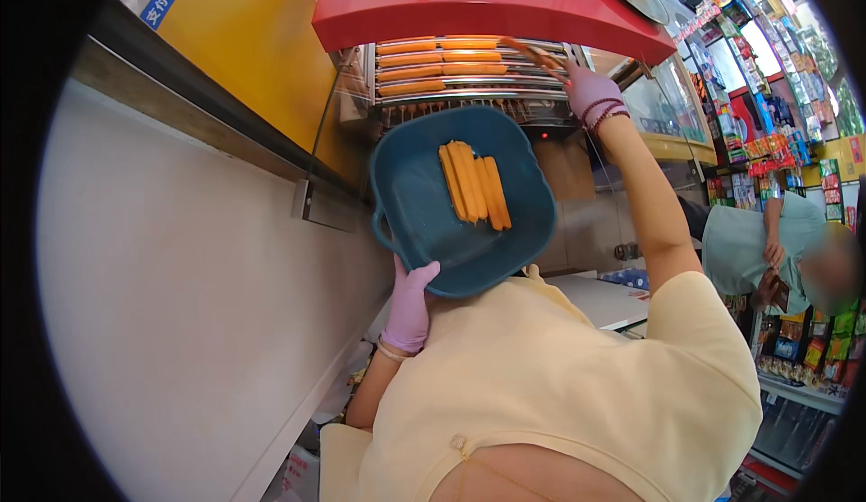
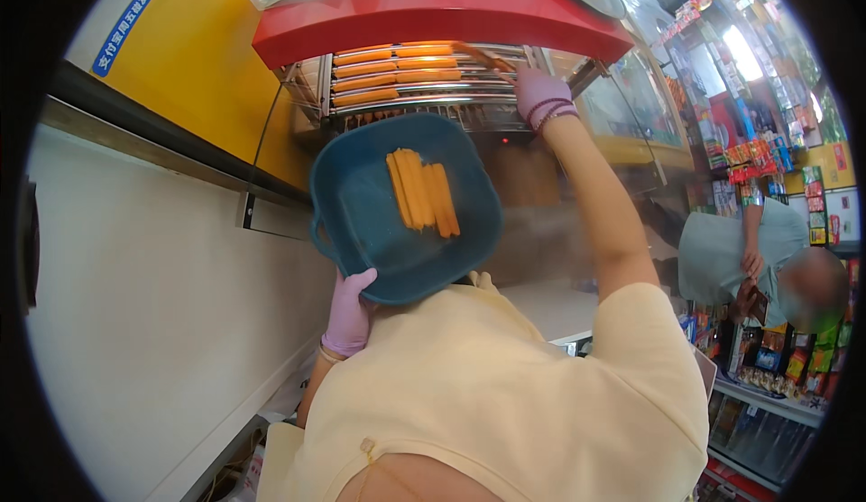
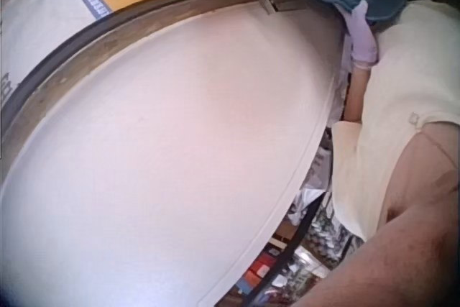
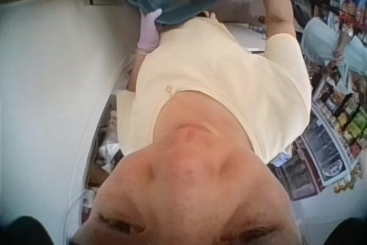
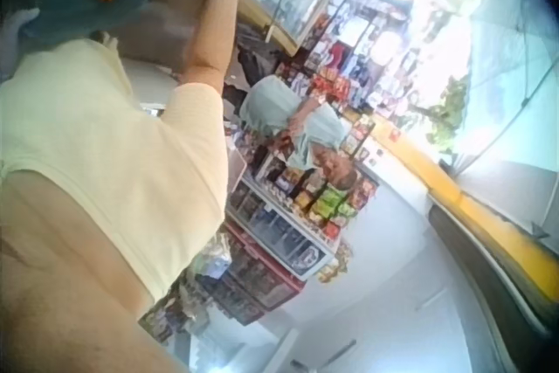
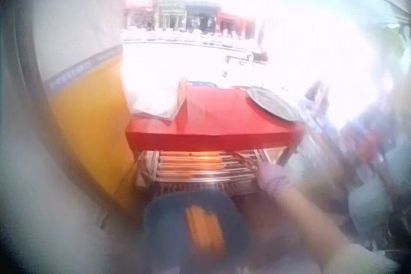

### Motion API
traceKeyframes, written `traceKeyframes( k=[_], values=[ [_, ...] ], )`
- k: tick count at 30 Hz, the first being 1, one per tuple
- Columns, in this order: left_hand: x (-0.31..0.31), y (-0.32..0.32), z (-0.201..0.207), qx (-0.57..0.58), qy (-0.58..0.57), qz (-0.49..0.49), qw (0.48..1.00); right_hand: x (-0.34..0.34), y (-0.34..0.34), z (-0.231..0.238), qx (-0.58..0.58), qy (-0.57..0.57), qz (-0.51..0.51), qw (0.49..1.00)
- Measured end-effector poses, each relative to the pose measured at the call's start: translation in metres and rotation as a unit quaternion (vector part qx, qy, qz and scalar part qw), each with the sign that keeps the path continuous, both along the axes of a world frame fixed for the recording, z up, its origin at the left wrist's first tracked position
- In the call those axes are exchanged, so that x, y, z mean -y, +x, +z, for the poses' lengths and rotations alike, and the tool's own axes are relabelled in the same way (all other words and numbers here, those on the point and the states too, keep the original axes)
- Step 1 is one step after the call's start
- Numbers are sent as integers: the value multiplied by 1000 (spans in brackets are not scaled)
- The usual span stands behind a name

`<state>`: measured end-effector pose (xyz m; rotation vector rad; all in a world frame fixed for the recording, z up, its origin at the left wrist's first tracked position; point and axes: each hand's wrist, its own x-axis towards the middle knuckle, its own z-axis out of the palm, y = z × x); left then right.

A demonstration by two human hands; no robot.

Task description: The person removes cooked sausages from a roller grill using tongs and places them into a blue tray. They then walk through the store, open a refrigerator, and place the tray inside. The person proceeds to open a cardboard box of bottled beverages and restocks them into the refrigerator.

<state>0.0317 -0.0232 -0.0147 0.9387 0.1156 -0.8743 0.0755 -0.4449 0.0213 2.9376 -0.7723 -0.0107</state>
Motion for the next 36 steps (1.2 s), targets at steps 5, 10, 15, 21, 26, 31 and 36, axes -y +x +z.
traceKeyframes(
  k=[5,10,15,21,26,31,36],
  values=[
    [-9,-15,7,-29,6,35,999,-12,31,-15,-66,-3,147,987],
    [-8,-16,12,-49,7,43,998,-28,31,-18,-88,23,122,988],
    [-3,-16,13,-30,11,28,999,-51,-32,35,-17,187,97,977],
    [-3,-14,6,38,38,12,998,-120,-100,77,-173,500,-76,845],
    [3,-14,4,63,42,14,997,-140,-112,55,-222,423,-108,872],
    [3,-13,1,96,59,19,993,-149,-104,46,-237,415,-130,869],
    [5,-15,8,114,51,25,992,-149,-101,50,-274,427,-147,849]
  ],
)
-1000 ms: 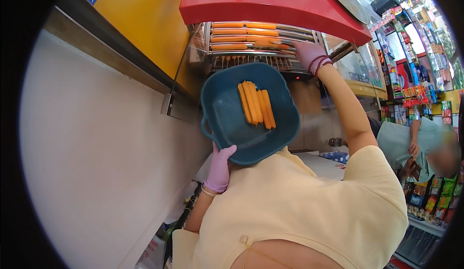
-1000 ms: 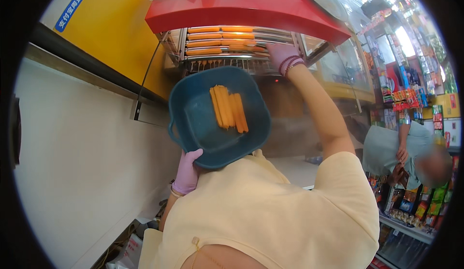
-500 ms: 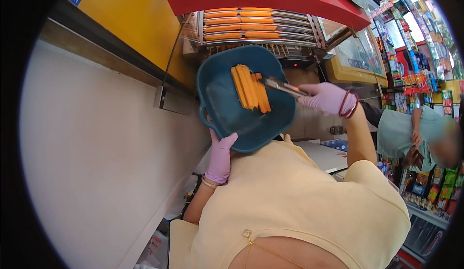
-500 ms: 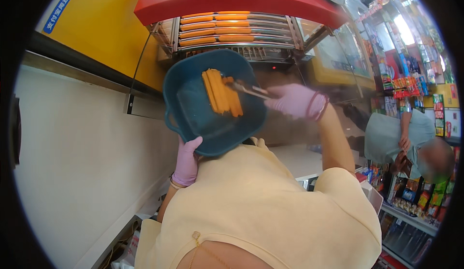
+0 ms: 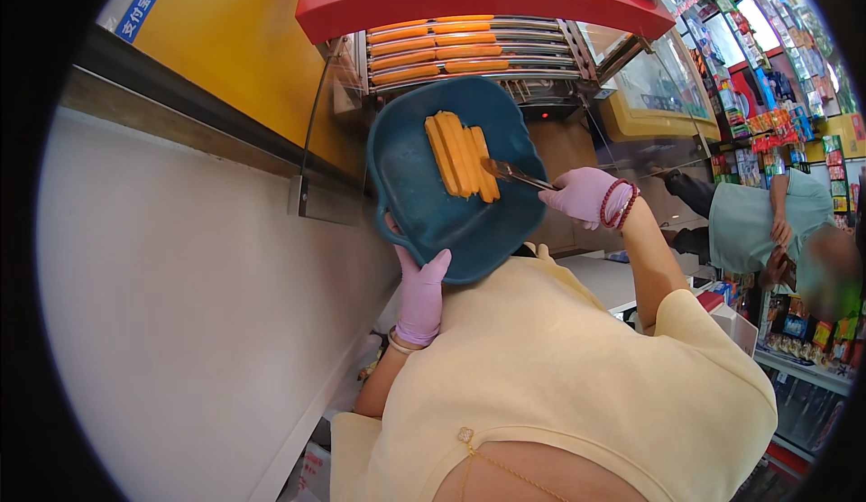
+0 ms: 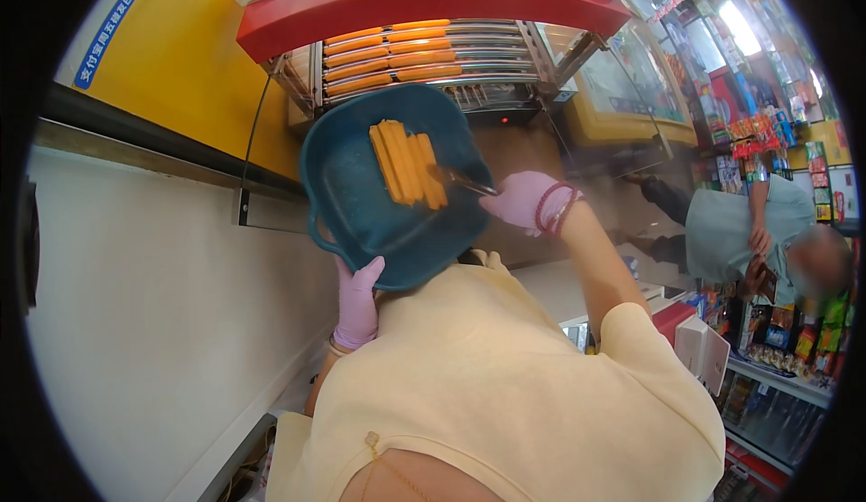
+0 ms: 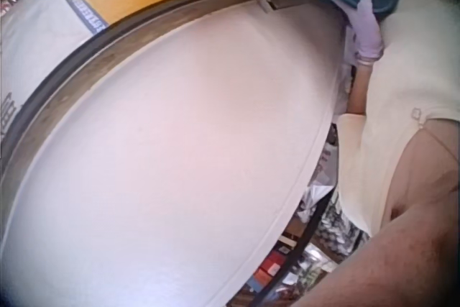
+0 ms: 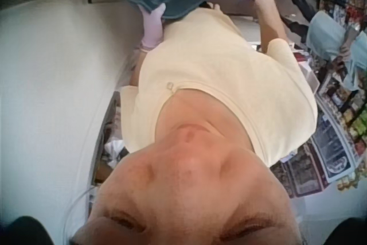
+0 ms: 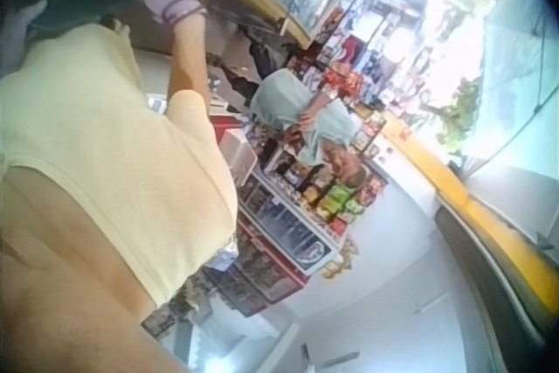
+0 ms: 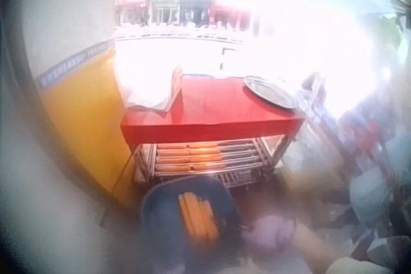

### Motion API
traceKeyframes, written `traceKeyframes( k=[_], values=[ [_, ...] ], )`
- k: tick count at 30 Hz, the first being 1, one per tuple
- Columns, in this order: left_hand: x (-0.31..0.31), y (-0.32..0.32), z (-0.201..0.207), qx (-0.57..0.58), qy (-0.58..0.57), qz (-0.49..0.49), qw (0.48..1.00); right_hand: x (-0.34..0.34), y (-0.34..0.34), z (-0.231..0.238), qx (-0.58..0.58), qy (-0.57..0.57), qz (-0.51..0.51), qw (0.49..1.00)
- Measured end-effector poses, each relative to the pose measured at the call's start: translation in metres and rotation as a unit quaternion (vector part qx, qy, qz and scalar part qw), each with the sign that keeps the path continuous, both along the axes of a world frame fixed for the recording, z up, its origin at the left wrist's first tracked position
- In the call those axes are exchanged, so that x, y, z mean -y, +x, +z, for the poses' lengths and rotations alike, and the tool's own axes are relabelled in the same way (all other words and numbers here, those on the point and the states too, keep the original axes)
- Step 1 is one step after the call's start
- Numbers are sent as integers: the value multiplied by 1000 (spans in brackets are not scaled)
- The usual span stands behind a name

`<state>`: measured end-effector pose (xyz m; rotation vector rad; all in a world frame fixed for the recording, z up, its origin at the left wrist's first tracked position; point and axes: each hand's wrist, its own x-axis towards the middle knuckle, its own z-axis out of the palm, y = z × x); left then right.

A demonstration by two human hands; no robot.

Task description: The person removes cooked sausages from a roller grill using tongs and places them into a blue tray. They then walk through the store, open a refrigerator, and place the tray inside. The person proceeds to open a cardboard box of bottled beverages and restocks them into the refrigerator.

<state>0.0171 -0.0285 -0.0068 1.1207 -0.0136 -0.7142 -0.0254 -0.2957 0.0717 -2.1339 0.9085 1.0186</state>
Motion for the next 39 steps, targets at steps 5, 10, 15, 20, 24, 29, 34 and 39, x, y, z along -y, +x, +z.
traceKeyframes(
  k=[5,10,15,20,24,29,34,39],
  values=[
    [6,-1,4,76,28,-29,996,-2,6,4,-35,8,-6,999],
    [9,0,-9,187,109,-57,975,7,9,-9,-15,19,10,1000],
    [9,5,-1,-8,-4,-2,1000,28,-12,-16,123,5,-8,992],
    [3,11,-16,-21,7,0,1000,59,-2,22,290,-103,-63,949],
    [6,9,-10,-41,-5,-22,999,139,58,-30,284,-378,27,880],
    [1,4,11,-125,-24,13,992,210,166,-101,274,-522,5,808],
    [-3,5,-2,-122,-43,-14,992,257,198,-126,566,-505,-12,651],
    [-12,3,-2,-103,-24,6,994,219,173,-103,307,-486,1,818]
  ],
)
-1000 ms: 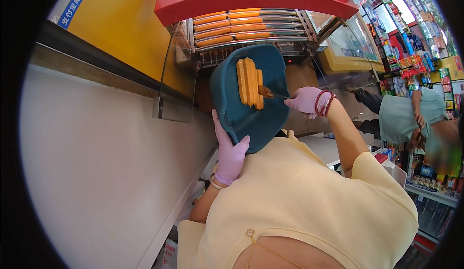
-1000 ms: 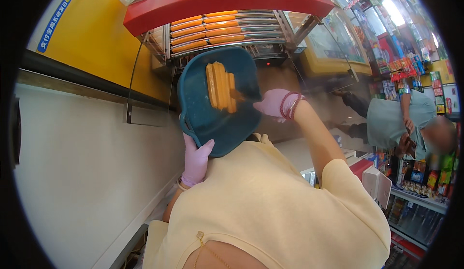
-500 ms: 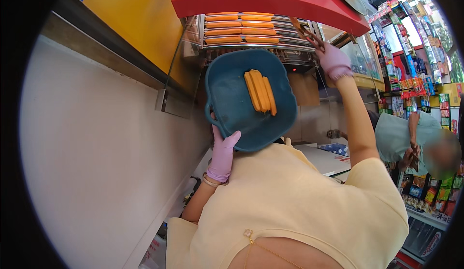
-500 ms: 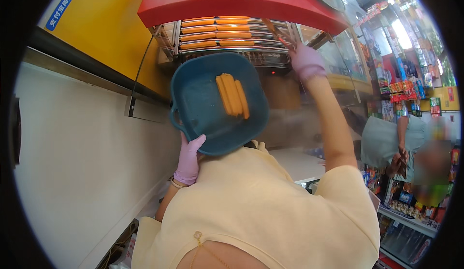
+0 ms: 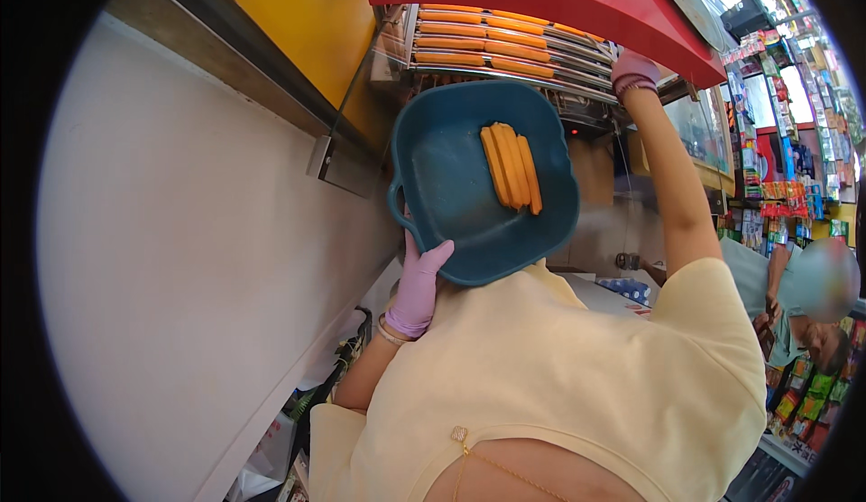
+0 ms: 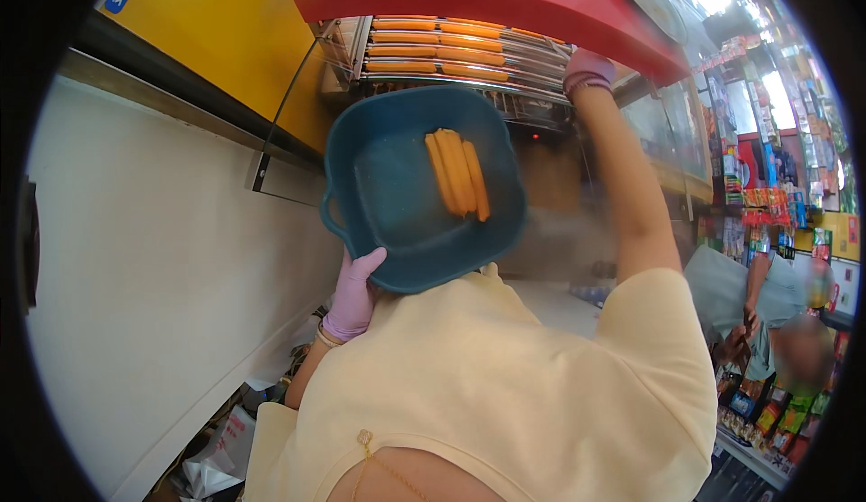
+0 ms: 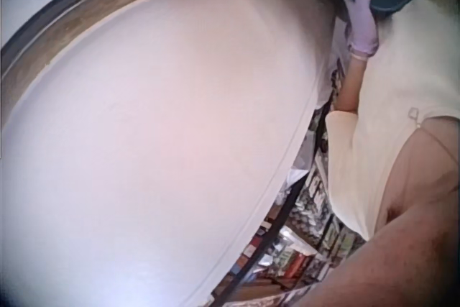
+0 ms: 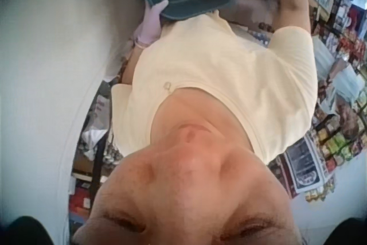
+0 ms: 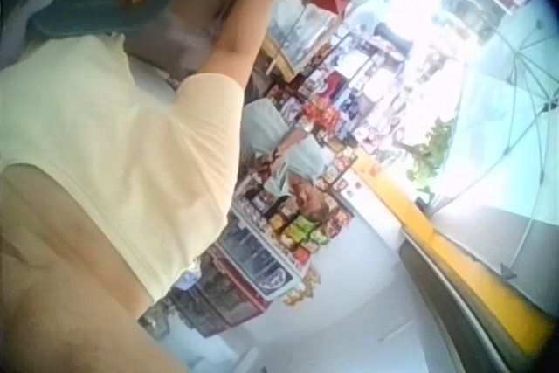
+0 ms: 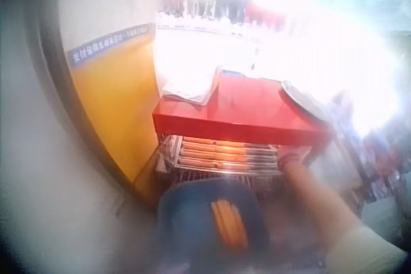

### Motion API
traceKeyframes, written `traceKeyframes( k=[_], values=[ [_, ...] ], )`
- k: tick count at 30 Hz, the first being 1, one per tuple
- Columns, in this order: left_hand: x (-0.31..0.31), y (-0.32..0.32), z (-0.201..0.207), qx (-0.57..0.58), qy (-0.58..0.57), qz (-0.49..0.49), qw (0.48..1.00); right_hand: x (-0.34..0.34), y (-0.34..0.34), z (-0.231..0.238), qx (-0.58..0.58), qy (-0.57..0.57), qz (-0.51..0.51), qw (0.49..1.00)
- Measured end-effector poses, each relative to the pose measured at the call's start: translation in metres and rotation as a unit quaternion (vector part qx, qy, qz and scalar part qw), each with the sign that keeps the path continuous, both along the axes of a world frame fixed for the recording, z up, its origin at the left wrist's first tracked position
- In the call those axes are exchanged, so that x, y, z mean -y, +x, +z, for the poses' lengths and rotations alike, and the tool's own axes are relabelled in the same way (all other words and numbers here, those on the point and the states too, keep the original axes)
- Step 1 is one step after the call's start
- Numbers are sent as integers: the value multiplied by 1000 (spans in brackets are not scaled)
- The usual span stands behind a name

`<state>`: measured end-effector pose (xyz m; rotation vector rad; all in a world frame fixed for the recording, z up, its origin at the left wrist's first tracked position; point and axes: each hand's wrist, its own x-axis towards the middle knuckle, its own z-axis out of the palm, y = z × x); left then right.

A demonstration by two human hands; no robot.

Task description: The person removes cooked sausages from a roller grill using tongs and places them into a blue tray. They then walk through the store, open a refrigerator, and place the tray inside. The person proceeds to open a cardboard box of bottled beverages and restocks them into the refrigerator.

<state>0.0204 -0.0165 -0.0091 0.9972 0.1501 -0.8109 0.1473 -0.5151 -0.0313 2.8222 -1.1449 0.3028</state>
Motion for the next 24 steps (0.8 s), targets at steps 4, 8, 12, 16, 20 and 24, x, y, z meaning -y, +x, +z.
traceKeyframes(
  k=[4,8,12,16,20,24],
  values=[
    [9,-1,0,22,6,-2,1000,-109,-104,96,-106,180,70,976],
    [11,-1,-7,94,45,10,995,-191,-177,122,-155,476,56,864],
    [19,0,-7,124,31,14,992,-216,-189,107,-240,426,-1,872],
    [19,-4,6,161,44,9,986,-225,-184,83,-273,334,82,898],
    [13,-5,-3,210,69,-7,975,-227,-170,81,-270,364,84,887],
    [13,-5,-3,175,36,17,984,-222,-172,70,-218,341,120,907]
  ],
)
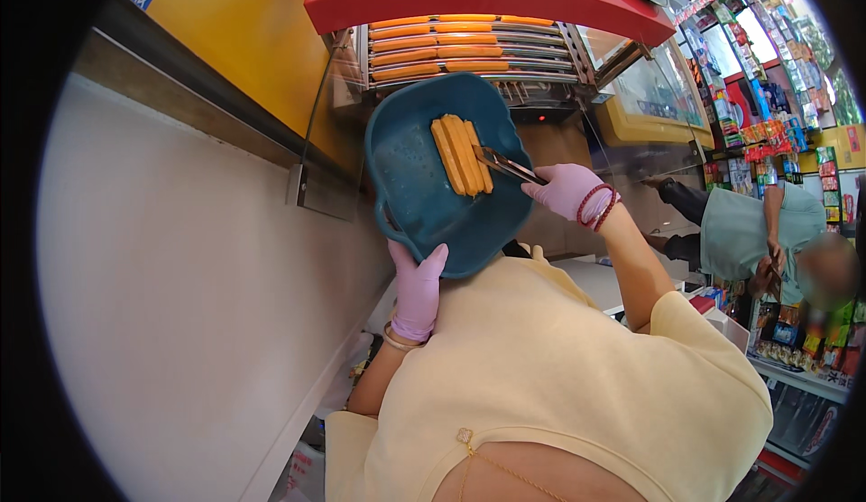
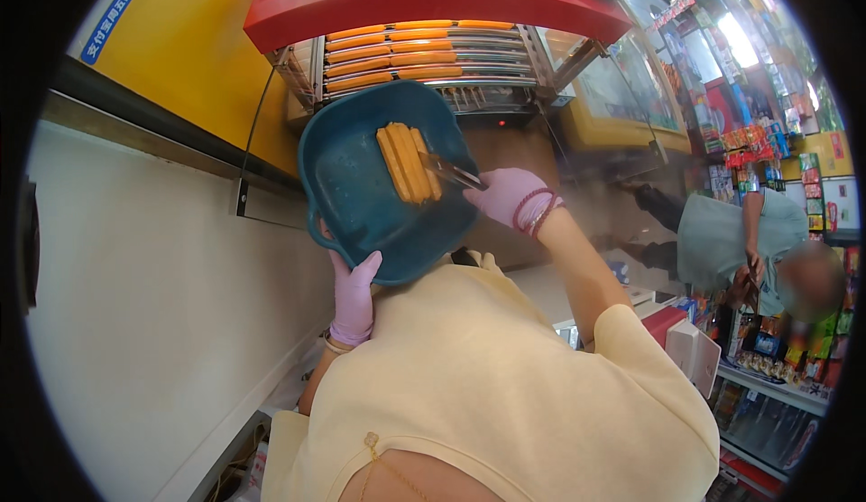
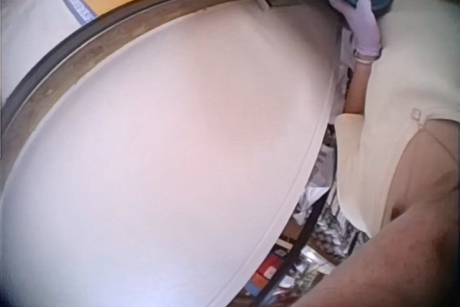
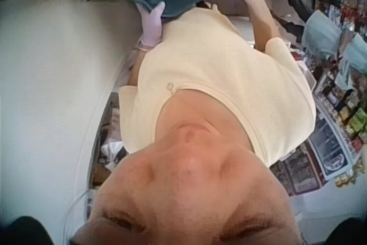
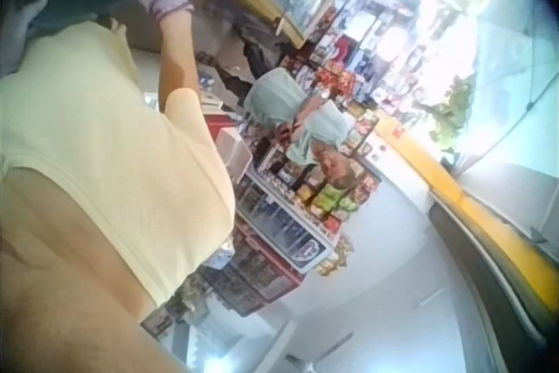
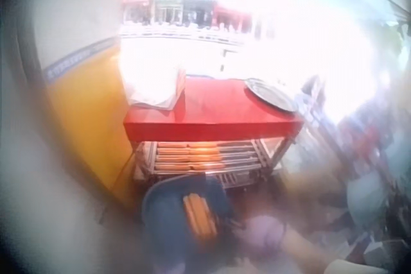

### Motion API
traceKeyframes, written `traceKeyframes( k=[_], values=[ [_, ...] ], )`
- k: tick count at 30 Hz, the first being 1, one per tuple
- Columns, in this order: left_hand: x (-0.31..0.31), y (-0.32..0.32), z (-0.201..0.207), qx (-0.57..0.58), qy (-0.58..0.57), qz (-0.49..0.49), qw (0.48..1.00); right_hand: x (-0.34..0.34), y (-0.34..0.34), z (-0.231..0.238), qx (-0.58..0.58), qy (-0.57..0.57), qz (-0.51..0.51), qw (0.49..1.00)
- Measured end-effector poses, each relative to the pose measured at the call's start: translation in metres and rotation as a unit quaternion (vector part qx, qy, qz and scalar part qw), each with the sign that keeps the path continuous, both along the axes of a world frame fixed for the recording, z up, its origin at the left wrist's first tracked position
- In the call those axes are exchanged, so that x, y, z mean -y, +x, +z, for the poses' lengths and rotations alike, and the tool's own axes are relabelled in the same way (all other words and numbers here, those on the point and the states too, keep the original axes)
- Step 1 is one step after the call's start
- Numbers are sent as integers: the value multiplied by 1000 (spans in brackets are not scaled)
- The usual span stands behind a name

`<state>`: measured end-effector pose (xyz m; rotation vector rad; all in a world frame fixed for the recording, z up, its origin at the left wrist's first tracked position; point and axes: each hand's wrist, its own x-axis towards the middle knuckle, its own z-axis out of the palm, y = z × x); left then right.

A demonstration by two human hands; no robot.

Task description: The person removes cooked sausages from a roller grill using tongs and places them into a blue tray. They then walk through the store, open a refrigerator, and place the tray inside. The person proceeds to open a cardboard box of bottled beverages and restocks them into the refrigerator.

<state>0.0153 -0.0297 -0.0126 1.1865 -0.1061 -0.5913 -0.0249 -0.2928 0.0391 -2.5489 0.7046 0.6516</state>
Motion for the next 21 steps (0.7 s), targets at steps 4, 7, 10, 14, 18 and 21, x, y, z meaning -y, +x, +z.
traceKeyframes(
  k=[4,7,10,14,18,21],
  values=[
    [-1,4,-8,-60,-34,18,997,7,-4,12,64,44,-38,996],
    [0,8,-6,-105,-32,13,994,36,-11,19,183,123,-118,968],
    [0,10,-6,-117,-28,7,993,67,16,29,233,-108,-80,963],
    [1,9,2,-137,-65,-25,988,142,74,2,150,-323,-67,932],
    [-4,9,9,-144,-69,-18,987,215,137,-52,128,-426,25,896],
    [-7,6,7,-145,-66,-5,987,225,159,-60,111,-409,-12,906]
  ],
)
